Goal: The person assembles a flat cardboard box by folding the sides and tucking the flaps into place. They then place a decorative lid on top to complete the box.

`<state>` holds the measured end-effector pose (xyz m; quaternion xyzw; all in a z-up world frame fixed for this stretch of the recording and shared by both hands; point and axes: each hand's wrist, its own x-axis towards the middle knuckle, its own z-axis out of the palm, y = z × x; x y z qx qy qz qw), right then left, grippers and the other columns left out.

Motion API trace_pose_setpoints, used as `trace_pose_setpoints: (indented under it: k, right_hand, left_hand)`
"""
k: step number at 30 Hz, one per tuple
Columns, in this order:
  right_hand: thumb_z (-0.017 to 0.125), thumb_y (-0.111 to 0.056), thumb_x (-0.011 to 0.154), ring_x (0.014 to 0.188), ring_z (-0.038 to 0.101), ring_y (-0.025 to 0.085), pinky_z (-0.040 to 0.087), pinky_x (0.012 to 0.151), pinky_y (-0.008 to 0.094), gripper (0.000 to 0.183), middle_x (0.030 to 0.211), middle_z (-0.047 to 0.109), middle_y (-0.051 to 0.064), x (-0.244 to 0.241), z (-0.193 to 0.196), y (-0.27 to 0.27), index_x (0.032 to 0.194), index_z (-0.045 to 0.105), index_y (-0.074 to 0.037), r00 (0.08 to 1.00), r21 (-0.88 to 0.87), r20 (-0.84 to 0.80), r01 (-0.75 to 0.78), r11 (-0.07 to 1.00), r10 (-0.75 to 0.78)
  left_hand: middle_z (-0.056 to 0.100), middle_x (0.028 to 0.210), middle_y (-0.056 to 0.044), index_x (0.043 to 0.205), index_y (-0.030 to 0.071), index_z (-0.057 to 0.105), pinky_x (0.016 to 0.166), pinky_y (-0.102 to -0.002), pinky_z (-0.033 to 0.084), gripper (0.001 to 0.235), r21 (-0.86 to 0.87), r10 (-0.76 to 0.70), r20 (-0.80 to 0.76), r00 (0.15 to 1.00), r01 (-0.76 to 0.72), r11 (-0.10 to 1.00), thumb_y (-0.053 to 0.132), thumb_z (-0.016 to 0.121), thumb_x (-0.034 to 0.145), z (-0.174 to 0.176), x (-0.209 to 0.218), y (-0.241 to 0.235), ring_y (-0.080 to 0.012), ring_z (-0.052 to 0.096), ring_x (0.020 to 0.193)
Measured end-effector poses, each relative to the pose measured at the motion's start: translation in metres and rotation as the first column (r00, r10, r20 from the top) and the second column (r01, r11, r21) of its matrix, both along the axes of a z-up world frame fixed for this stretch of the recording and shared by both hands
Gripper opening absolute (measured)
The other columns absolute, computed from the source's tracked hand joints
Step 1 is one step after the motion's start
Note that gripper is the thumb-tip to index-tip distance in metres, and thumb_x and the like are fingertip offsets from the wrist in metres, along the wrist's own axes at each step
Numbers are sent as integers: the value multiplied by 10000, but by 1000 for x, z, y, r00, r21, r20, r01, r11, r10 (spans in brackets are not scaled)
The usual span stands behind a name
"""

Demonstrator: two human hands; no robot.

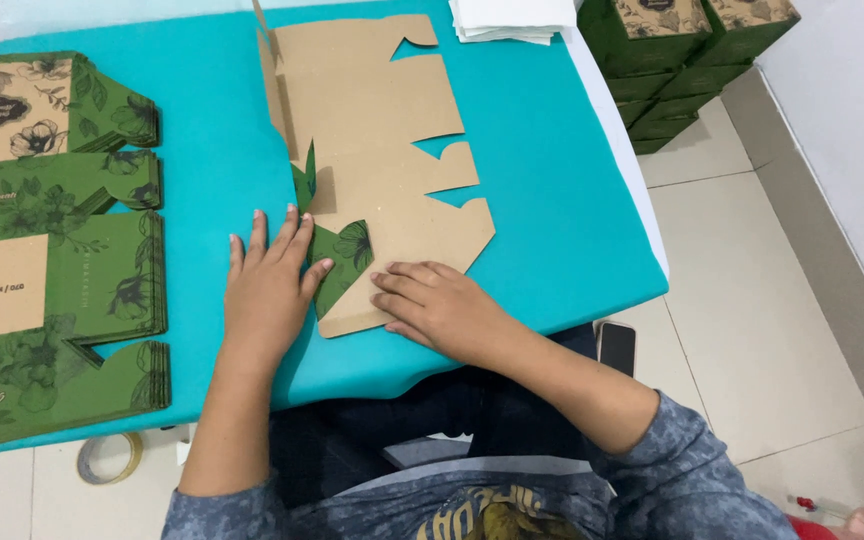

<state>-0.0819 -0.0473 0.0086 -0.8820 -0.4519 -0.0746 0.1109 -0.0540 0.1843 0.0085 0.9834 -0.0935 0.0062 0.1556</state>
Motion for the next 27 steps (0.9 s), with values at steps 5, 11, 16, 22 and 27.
trace_pose_setpoints:
  k: [5, 11, 16, 22, 27]
  right_hand:
    - [549, -253, 968, 1137, 576, 254, 463, 942, 400, 182, 1138, 631, 38, -7, -4, 5, 1074, 646, -140, 983, 228, 156, 60, 972, -98]
    - [587, -235, 939, 1094, 612, 200, 498, 901, 337, 138, 1044, 666, -19, -5, 10, 9, 1005, 681, -159, 982, 280, -54, 189, 941, -181]
    - [609, -181, 914, 1083, 585, 247, 457, 915, 414, 121, 1000, 640, 24, 6, 15, 12, 1013, 650, -126, 947, 246, -256, 257, 935, -193]
    - [594, -109, 907, 1136, 536, 297, 407, 972, 468, 210, 1066, 589, 71, -7, 10, 30, 1116, 595, -102, 937, 242, -173, 340, 908, -305]
    - [402, -237, 1017, 1417, 228, 344, 139, 1158, 483, 474, 1493, 315, 218, -35, -9, 52, 1428, 342, -8, 954, 94, -211, 235, 968, -211]
  left_hand:
    - [351, 1518, -32, 1452, 187, 399, 1130, -582, 91, 567, -5, -59, 5, 998, 60, 998, 480, 398, 967, 5, 1, 2, -361, 201, 1427]
    - [344, 1513, -70, 1429, 127, 410, 1145, -530, 71, 687, -152, -150, 3, 989, 149, 977, 608, 340, 944, 14, -21, 1, -343, 216, 1416]
    - [377, 1495, -40, 1391, 157, 471, 1150, -513, 75, 650, -236, -207, -8, 978, 199, 951, 569, 493, 889, 14, -24, 11, -306, 239, 1414]
    - [426, 1462, 23, 1353, 238, 523, 1153, -492, 105, 522, -246, -189, -17, 982, 179, 953, 441, 591, 877, 10, -21, 11, -256, 275, 1407]
    - [429, 1460, 45, 1353, 259, 520, 1149, -505, 124, 512, -189, -178, -23, 984, 171, 967, 421, 596, 873, 7, -21, 10, -252, 277, 1407]
